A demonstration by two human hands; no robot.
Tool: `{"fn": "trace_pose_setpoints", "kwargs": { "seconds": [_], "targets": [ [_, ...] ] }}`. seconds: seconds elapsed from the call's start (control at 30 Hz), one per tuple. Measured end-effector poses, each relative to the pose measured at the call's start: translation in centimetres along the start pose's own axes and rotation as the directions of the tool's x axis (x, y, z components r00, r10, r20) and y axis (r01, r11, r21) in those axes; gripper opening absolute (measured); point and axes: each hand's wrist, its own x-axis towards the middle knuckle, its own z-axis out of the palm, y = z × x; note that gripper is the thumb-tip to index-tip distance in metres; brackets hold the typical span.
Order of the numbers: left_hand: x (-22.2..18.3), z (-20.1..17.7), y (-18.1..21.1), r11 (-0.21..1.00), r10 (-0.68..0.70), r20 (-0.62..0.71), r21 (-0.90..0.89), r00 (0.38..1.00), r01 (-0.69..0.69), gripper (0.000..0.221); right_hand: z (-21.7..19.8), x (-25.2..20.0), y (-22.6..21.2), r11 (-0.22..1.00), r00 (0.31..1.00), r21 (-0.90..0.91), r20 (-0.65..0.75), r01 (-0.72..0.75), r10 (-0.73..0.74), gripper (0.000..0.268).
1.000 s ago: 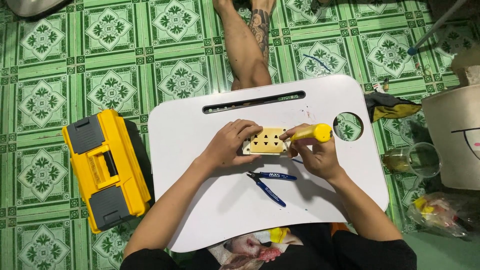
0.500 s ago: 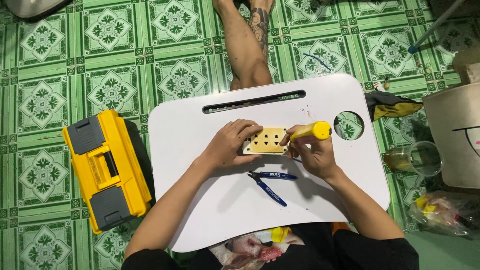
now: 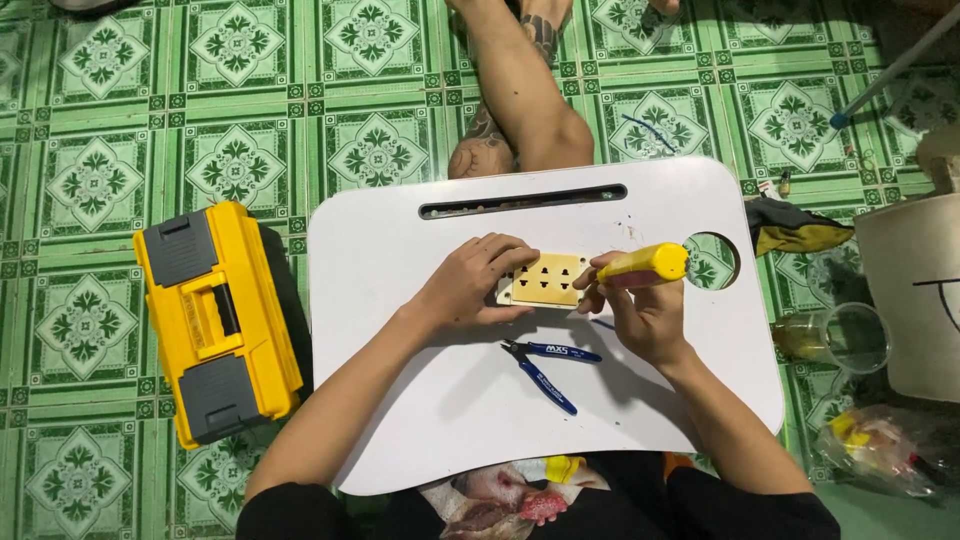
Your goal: Disassembling an electrical socket housing using a screwdriver and pliers on a portable desk.
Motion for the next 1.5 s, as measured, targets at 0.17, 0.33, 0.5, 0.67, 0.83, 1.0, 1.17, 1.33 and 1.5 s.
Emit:
{"fn": "trace_pose_setpoints", "kwargs": {
  "seconds": [0.17, 0.33, 0.5, 0.67, 0.83, 1.0, 1.17, 1.33, 1.5],
  "targets": [
    [0.0, 0.5, -0.2, 1.000, 0.003, -0.001, 0.020, 1.000, -0.003, 0.066, 0.4, 0.7, -0.7, 0.998, 0.999, -0.046, -0.018, 0.029, -0.030, 0.022],
    [0.0, 0.5, -0.4, 1.000, -0.005, 0.010, 0.017, 1.000, 0.005, 0.067, 0.6, 1.3, -1.6, 0.995, 0.997, -0.082, -0.045, 0.062, -0.065, 0.020],
    [0.0, 0.3, -0.3, 1.000, 0.010, 0.011, 0.010, 1.000, -0.010, 0.066, 0.7, 0.9, -1.2, 0.985, 0.992, -0.135, -0.049, 0.105, -0.113, 0.021],
    [-0.1, 0.4, -0.4, 1.000, 0.002, 0.006, 0.004, 1.000, -0.002, 0.067, 0.4, 0.7, -0.8, 0.988, 0.994, -0.127, -0.041, 0.092, -0.098, 0.022],
    [-0.2, 0.6, -0.6, 1.000, 0.003, -0.001, -0.007, 1.000, -0.003, 0.067, 0.5, 0.7, -0.8, 0.986, 0.994, -0.140, -0.041, 0.090, -0.097, 0.023],
    [-0.3, 0.8, -0.7, 1.000, 0.007, -0.010, -0.013, 1.000, -0.007, 0.068, 0.3, 0.4, -0.6, 0.985, 0.997, -0.161, -0.043, 0.057, -0.065, 0.022],
    [-0.2, 0.4, -0.5, 1.000, 0.011, -0.009, -0.004, 1.000, -0.011, 0.068, 0.6, 0.5, -1.1, 0.995, 0.997, -0.094, -0.065, 0.036, -0.042, 0.021],
    [-0.1, 0.7, -0.6, 1.000, 0.017, -0.022, 0.019, 1.000, -0.017, 0.069, 0.9, 0.7, -1.1, 0.992, 0.995, -0.112, -0.082, 0.055, -0.064, 0.020],
    [-0.3, 0.4, -0.3, 0.999, 0.014, -0.027, 0.052, 1.000, -0.013, 0.068, 1.0, 0.4, -0.9, 0.987, 0.989, -0.144, -0.117, 0.075, -0.092, 0.021]
  ]
}}
